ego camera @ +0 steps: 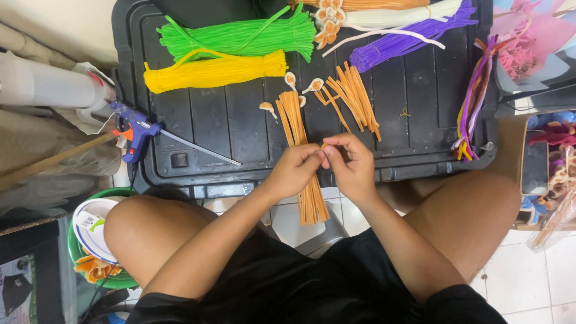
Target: The person sits cross-legged and uses their hands to bend and shape orange pipe cleaners into small loops. They repeatedly pick up individual pipe cleaners from a pile on a black plastic surface, form a loop at one end, and place the finished pieces back onto the pile.
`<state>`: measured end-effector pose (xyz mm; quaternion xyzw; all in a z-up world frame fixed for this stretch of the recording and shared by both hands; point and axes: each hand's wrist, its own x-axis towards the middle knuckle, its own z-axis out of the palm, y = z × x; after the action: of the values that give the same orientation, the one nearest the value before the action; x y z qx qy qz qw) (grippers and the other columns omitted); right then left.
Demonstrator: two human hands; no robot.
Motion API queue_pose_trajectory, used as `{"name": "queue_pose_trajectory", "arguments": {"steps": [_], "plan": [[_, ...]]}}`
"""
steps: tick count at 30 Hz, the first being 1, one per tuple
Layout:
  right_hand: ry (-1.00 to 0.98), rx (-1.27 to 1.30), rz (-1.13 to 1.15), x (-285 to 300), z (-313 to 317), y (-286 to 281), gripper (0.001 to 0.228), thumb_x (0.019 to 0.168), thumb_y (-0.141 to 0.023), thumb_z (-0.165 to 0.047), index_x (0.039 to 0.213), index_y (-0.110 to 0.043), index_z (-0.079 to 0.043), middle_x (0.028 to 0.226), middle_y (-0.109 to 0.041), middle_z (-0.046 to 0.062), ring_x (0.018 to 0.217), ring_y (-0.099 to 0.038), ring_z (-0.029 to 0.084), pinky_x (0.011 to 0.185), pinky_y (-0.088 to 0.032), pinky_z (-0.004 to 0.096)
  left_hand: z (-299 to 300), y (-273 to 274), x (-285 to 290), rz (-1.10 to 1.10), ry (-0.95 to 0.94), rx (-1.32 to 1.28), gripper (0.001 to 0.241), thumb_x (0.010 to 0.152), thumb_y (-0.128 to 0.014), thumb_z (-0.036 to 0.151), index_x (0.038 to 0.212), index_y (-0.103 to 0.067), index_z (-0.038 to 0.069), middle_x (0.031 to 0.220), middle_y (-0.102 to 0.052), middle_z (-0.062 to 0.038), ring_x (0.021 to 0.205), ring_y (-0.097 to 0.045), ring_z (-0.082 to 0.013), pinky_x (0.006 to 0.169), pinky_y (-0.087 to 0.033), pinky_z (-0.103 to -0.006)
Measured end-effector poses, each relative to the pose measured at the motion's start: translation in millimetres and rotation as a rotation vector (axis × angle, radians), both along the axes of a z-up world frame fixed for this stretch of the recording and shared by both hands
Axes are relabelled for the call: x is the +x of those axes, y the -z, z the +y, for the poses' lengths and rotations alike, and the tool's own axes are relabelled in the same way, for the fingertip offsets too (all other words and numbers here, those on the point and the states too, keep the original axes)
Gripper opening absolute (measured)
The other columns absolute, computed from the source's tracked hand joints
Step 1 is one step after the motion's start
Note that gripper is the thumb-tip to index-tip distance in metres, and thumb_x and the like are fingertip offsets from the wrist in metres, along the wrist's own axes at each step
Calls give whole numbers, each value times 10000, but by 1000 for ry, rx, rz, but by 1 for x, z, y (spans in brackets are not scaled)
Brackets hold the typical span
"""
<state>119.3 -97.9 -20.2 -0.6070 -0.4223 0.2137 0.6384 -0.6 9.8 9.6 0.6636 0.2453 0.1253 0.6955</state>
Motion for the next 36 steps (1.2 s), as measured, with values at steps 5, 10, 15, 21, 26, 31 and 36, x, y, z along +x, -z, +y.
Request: {"name": "queue_pose_trajectory", "arguments": {"steps": [5,10,15,21,26,31,36], "plan": [[-32,-31,113,7,-6,15,123,989,-578,98,1085,-653,84,745,-681,145,612,-658,160,641,-544,311,5,3,-3,-14,87,1,278,979,-492,74,776,-681,75,514,-510,-61,535,-494,-158,524,-428,-300],[45,-110,126,0,-7,14,134,997,-604,55,1127,-641,53,876,-692,131,752,-650,149,722,-538,292,-3,33,7,-87,-130,-188,326,1024,-410,74,868,-697,71,605,-491,4,560,-490,-94,550,-441,-244],[-76,-210,-62,-12,-9,12,64,917,-751,-13,971,-716,-14,899,-692,100,801,-644,171,712,-500,298,8,28,7,-302,-363,-430,381,1107,-300,108,896,-615,72,652,-436,14,613,-562,-99,590,-448,-204],[-216,-152,-235,-26,-7,8,196,862,-830,-131,983,-720,-23,982,-657,118,857,-680,294,739,-553,383,12,42,8,-368,-439,-559,343,1133,-294,174,967,-570,58,673,-455,-9,631,-593,-137,643,-524,-250],[-196,-185,-298,-27,-7,2,171,887,-811,-142,896,-697,-15,974,-658,133,865,-692,352,759,-555,417,12,37,8,-367,-449,-600,328,1134,-307,191,978,-562,57,696,-429,11,645,-542,-101,674,-547,-257],[-195,-211,-209,-24,-10,9,163,905,-804,-122,946,-687,-16,965,-668,125,830,-700,297,701,-563,360,14,52,9,-393,-438,-595,327,1133,-309,200,1003,-571,53,695,-438,0,629,-536,-113,682,-577,-297],[-216,-239,12,-23,-11,13,126,934,-774,-42,995,-674,3,996,-659,113,893,-694,195,749,-589,304,19,51,10,-435,-410,-539,321,1124,-329,212,1009,-580,49,715,-476,-18,645,-556,-121,696,-597,-319]]}}
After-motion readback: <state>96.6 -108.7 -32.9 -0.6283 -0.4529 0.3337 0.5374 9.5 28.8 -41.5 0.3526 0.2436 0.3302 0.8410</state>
